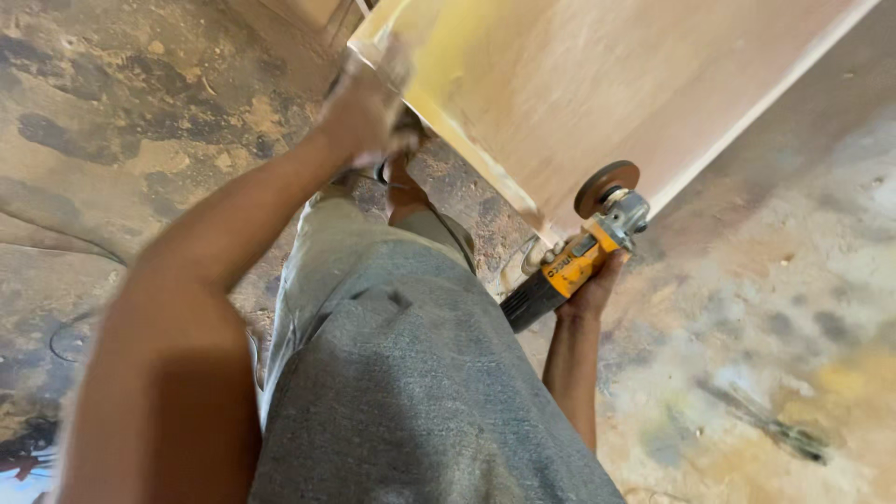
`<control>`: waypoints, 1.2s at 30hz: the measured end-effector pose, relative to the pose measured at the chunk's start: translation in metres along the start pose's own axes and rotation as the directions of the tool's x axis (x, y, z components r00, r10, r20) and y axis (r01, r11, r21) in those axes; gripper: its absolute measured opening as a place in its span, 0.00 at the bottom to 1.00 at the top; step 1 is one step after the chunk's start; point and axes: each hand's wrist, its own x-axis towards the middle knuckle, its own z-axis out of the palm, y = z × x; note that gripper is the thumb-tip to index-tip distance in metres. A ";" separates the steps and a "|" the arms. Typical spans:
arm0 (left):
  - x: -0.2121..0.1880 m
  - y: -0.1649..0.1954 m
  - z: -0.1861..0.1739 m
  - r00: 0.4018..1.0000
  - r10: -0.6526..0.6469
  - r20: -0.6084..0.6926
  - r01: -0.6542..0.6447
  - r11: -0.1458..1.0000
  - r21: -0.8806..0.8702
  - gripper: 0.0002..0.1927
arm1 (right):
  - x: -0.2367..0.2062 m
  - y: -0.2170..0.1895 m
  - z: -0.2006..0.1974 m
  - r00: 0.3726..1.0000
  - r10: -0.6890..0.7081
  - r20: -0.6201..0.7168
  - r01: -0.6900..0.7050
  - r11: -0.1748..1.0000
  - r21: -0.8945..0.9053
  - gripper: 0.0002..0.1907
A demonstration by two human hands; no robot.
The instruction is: The person hand-sands a wooden furniture panel with a sanding block, then plugs in an angle grinder and power-sands the panel's surfaces and edges, moving around the piece to sand different sides.
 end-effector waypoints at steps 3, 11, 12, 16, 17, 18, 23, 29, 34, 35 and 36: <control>-0.051 0.032 0.027 0.777 0.518 0.356 -0.499 0.853 -0.152 0.39 | -0.031 0.027 -0.008 0.998 -0.019 -0.057 0.019 1.000 0.006 0.40; 0.050 0.000 0.002 0.957 -0.030 -0.289 0.022 0.999 -0.029 0.45 | -0.066 0.050 -0.018 0.988 -0.047 -0.146 0.057 0.996 0.065 0.40; 0.052 0.005 -0.001 0.958 0.018 -0.287 -0.046 0.995 -0.092 0.47 | -0.067 0.050 -0.018 0.983 -0.043 -0.177 0.055 0.996 0.064 0.40; 0.031 0.057 0.003 0.793 0.175 0.583 -0.231 0.973 0.023 0.38 | -0.066 0.047 -0.019 0.995 -0.059 -0.084 0.073 0.981 0.179 0.39; 0.016 0.071 0.010 0.691 0.523 0.499 -0.507 0.843 -0.180 0.39 | -0.064 0.046 -0.019 0.997 -0.042 -0.061 0.053 0.978 0.200 0.40; 0.001 0.080 0.015 0.610 0.678 0.410 -0.697 0.705 -0.127 0.37 | -0.061 0.045 -0.020 0.999 -0.024 -0.044 0.033 0.975 0.221 0.40; -0.053 0.077 0.029 0.876 0.478 0.073 -0.466 0.875 -0.133 0.33 | -0.029 0.046 -0.018 0.994 0.101 -0.051 -0.085 0.964 0.252 0.33; -0.076 0.138 0.076 0.962 0.129 0.243 0.054 0.777 -0.627 0.31 | 0.013 0.074 0.052 0.983 0.175 -0.051 -0.176 0.984 -0.021 0.24; -0.056 0.143 0.070 0.866 -0.132 0.483 0.473 -0.100 -0.875 0.39 | 0.014 0.108 0.162 0.995 0.085 0.043 -0.071 0.961 -0.266 0.21; -0.059 0.133 0.063 0.827 -0.190 0.530 0.496 -0.199 -0.845 0.39 | 0.011 0.116 0.181 0.996 0.061 0.065 -0.038 0.950 -0.310 0.22; -0.061 0.121 0.057 0.783 -0.243 0.573 0.502 -0.296 -0.812 0.39 | 0.010 0.123 0.200 0.995 0.034 0.092 0.001 0.936 -0.353 0.22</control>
